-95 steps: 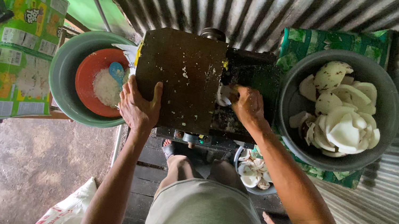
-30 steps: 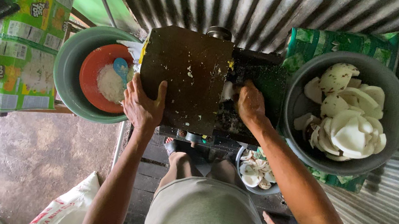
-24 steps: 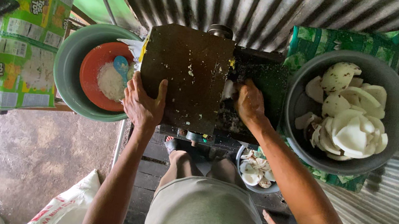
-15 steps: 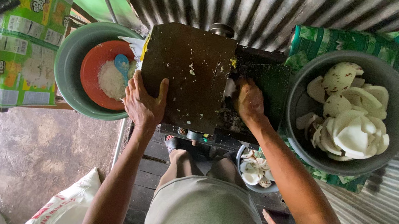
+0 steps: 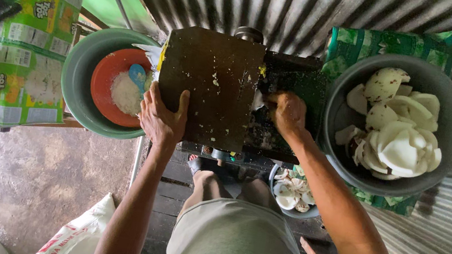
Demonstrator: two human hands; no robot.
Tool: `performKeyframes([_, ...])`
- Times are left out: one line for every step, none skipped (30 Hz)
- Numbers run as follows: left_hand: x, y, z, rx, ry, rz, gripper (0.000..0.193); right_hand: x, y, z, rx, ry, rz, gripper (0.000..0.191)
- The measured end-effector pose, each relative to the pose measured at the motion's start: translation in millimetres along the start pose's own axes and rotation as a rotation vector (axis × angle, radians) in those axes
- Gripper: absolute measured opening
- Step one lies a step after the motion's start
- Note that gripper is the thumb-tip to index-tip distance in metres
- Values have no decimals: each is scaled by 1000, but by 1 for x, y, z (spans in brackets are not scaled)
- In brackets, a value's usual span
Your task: The person steadies a manual coconut grater machine with one hand and presses halved coconuts against the rotating grating drum with the other, so shredded coconut falls into a basin below. They repeatedly take halved coconuts from a large bowl and feed them into the machine one after another.
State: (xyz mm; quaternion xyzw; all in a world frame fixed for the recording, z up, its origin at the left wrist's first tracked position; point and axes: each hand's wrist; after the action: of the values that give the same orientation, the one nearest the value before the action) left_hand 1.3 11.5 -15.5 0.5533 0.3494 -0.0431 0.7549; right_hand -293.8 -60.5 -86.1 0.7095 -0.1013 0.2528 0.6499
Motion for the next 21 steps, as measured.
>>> performKeyframes([0, 0, 0, -2, -4, -1, 82, -1, 1, 0, -21, 17, -31, 36])
performKeyframes([0, 0, -1, -3, -9, -1, 82, -2, 1, -1, -41, 34, -60, 36])
performKeyframes([0, 0, -1, -8, -15, -5, 82, -2, 3, -1, -61, 51, -90, 36])
performKeyframes([1, -1, -1, -13, -22, -9, 82, -1, 4, -1, -33, 23, -79, 32])
performKeyframes([2, -1, -1, -18, -28, -11, 83, 0, 5, 0, -5, -4, -68, 28])
performKeyframes([2, -1, -1, -24, -32, -9, 82, 1, 6, 1, 22, -32, -58, 23])
performKeyframes([2, -2, -1, -29, -35, -8, 82, 3, 7, 2, 9, -29, -74, 21])
performKeyframes([2, -2, -1, -31, -40, -6, 82, 4, 7, 3, -4, -29, -89, 19])
performKeyframes([2, -2, -1, -21, -34, -7, 82, 5, 6, 3, -17, -30, -106, 17])
performKeyframes([2, -2, -1, -13, -28, -8, 82, 5, 6, 5, -27, -24, -109, 16])
performKeyframes([2, -2, -1, -5, -20, -6, 82, 5, 5, 5, -35, -16, -112, 15])
performKeyframes([2, -1, -1, -8, -22, -8, 82, 5, 3, 6, -43, -9, -113, 15])
performKeyframes([2, -1, -1, -11, -23, -11, 82, 5, 1, 7, -42, -38, -89, 18])
performKeyframes([1, -1, -2, -13, -25, -15, 82, 4, -1, 7, -43, -67, -66, 23])
performKeyframes([1, -2, -2, -18, -26, -8, 82, 3, -2, 7, -42, -95, -43, 29])
performKeyframes([1, -2, -1, -23, -27, 1, 82, 3, -4, 8, -31, -69, -69, 30])
performKeyframes([1, -1, -1, -27, -27, 11, 83, 2, -6, 8, -19, -43, -95, 33])
performKeyframes([1, -2, -1, -22, -23, 11, 83, 2, -7, 8, -8, -17, -122, 36])
performKeyframes([1, -2, -1, -17, -19, 10, 83, 2, -9, 8, -18, -47, -175, 31])
performKeyframes([1, -2, -1, -12, -16, 7, 82, 3, -10, 9, -29, -78, -230, 34])
performKeyframes([1, -2, -1, -18, -21, 4, 82, 3, -11, 9, -40, -107, -282, 42])
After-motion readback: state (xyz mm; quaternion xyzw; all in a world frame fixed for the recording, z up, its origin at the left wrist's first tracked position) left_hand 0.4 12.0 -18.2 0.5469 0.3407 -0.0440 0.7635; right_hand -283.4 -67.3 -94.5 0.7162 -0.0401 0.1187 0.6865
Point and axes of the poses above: each hand's wrist, its own z-axis towards the middle knuckle, its own y-axis out of the back of the hand, x = y × z, and after that the axes turned 9 degrees about -z, right-handed
